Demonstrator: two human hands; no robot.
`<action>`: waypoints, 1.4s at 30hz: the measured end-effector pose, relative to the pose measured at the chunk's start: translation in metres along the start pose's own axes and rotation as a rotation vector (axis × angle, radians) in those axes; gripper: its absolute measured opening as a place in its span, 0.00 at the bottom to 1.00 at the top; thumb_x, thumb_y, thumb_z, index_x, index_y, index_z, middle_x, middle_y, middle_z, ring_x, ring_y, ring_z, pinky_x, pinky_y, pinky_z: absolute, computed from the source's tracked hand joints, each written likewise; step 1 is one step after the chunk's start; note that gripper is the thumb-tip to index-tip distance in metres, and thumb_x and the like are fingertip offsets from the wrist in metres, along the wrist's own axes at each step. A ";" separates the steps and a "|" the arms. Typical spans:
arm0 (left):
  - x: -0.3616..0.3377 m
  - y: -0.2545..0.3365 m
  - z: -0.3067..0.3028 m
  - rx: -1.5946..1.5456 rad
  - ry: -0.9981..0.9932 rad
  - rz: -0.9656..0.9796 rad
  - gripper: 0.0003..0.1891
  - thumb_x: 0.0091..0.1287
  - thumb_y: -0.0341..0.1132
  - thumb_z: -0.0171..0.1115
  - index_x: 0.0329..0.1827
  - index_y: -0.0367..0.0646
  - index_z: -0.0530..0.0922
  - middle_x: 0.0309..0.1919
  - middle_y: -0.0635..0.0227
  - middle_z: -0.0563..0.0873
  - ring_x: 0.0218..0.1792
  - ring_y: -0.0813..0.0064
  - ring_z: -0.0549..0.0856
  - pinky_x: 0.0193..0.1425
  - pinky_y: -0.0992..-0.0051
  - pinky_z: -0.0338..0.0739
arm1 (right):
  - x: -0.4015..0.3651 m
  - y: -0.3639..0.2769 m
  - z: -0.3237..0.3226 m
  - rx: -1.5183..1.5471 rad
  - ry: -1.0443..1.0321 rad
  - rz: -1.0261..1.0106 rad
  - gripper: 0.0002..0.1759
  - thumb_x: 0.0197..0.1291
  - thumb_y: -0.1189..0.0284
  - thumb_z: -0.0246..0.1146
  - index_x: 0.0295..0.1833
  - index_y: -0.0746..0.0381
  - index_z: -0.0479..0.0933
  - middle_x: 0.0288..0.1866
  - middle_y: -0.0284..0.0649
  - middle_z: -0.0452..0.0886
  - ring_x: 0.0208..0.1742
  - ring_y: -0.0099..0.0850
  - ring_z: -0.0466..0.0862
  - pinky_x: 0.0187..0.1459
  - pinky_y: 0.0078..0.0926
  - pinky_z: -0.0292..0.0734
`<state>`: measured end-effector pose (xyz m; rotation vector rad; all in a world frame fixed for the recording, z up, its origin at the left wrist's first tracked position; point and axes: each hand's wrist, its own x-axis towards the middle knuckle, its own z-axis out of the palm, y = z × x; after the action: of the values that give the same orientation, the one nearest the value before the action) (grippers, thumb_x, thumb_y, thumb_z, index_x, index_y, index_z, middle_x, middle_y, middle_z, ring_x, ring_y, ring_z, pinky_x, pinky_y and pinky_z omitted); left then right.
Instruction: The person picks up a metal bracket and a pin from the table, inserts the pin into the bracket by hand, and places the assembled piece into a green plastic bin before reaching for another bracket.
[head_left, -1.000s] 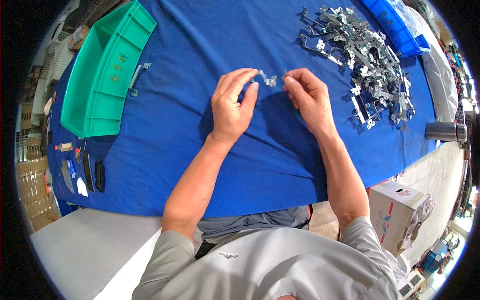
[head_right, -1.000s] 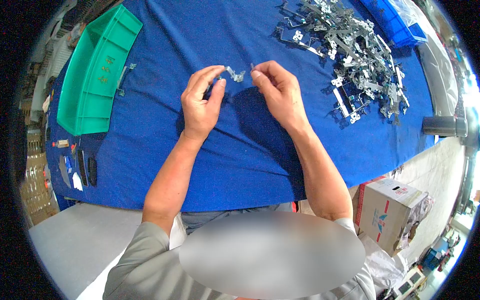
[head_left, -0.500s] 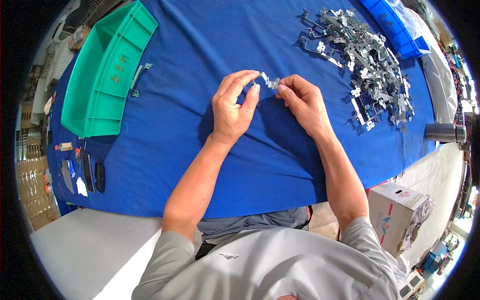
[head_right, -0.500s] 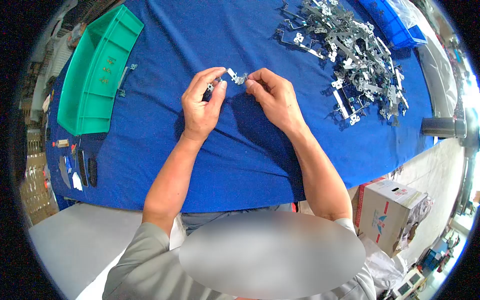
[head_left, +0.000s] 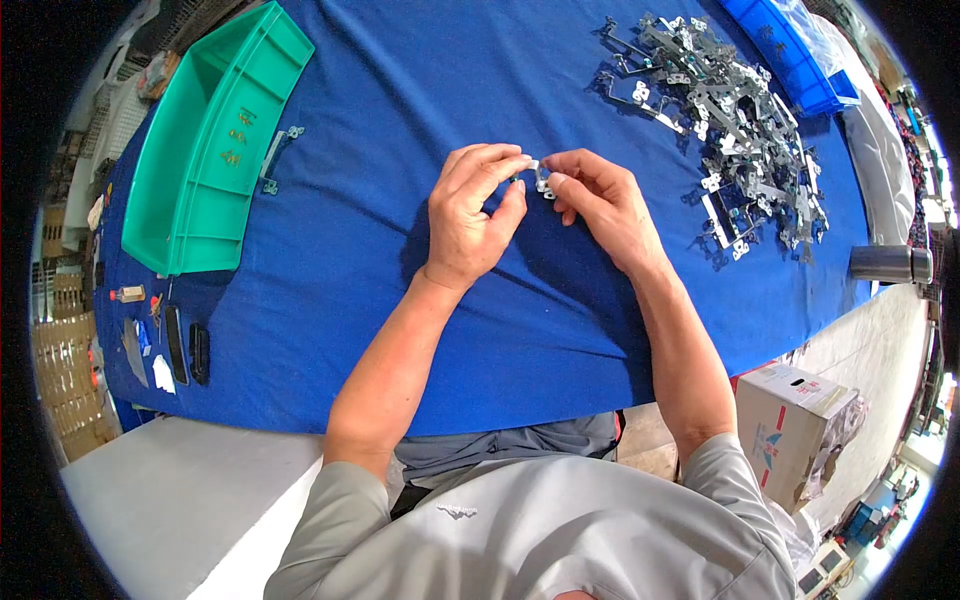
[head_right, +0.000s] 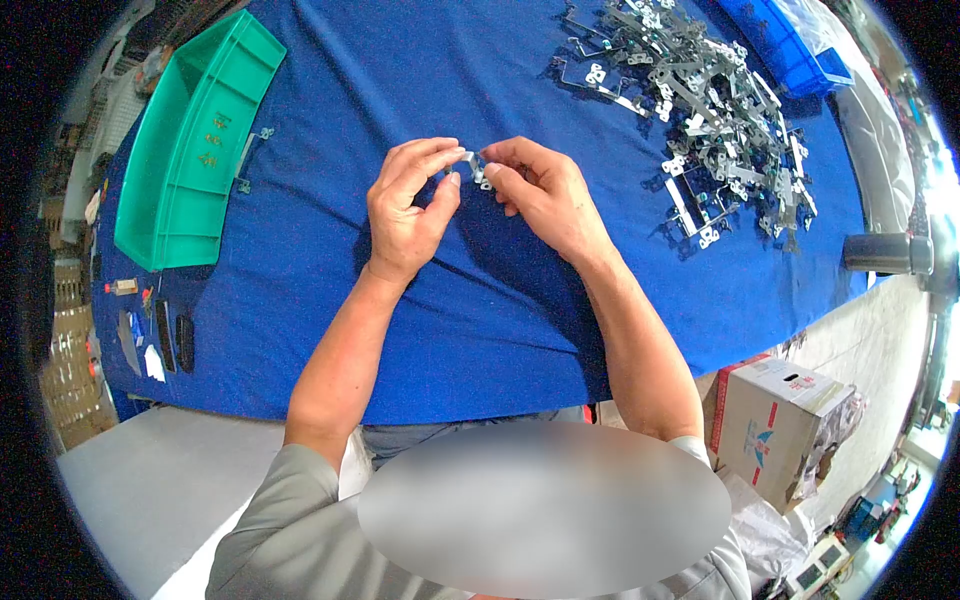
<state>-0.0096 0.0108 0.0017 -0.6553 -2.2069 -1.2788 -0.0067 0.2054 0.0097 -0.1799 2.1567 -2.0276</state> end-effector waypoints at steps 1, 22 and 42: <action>0.000 0.000 0.000 0.000 -0.013 0.011 0.15 0.61 0.20 0.68 0.50 0.40 0.88 0.51 0.59 0.90 0.53 0.61 0.88 0.61 0.65 0.81 | 0.000 0.001 -0.001 -0.011 0.000 0.014 0.11 0.74 0.70 0.63 0.54 0.65 0.82 0.35 0.34 0.84 0.33 0.19 0.81 0.33 0.21 0.77; -0.009 -0.007 0.005 -0.209 0.052 -0.431 0.14 0.79 0.35 0.63 0.61 0.38 0.85 0.46 0.63 0.92 0.42 0.81 0.89 0.36 0.81 0.84 | -0.004 -0.005 0.003 -0.096 0.086 -0.056 0.11 0.74 0.68 0.65 0.49 0.66 0.82 0.32 0.33 0.85 0.32 0.18 0.79 0.33 0.20 0.75; 0.000 -0.006 0.000 -0.020 0.002 -0.070 0.12 0.68 0.25 0.70 0.53 0.41 0.89 0.52 0.62 0.91 0.53 0.68 0.88 0.55 0.72 0.82 | 0.003 0.007 0.000 0.004 0.113 -0.018 0.10 0.73 0.71 0.63 0.49 0.67 0.82 0.34 0.35 0.83 0.31 0.21 0.80 0.35 0.23 0.78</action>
<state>-0.0129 0.0080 -0.0019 -0.5891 -2.2360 -1.3368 -0.0089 0.2049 0.0027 -0.0865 2.2242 -2.1005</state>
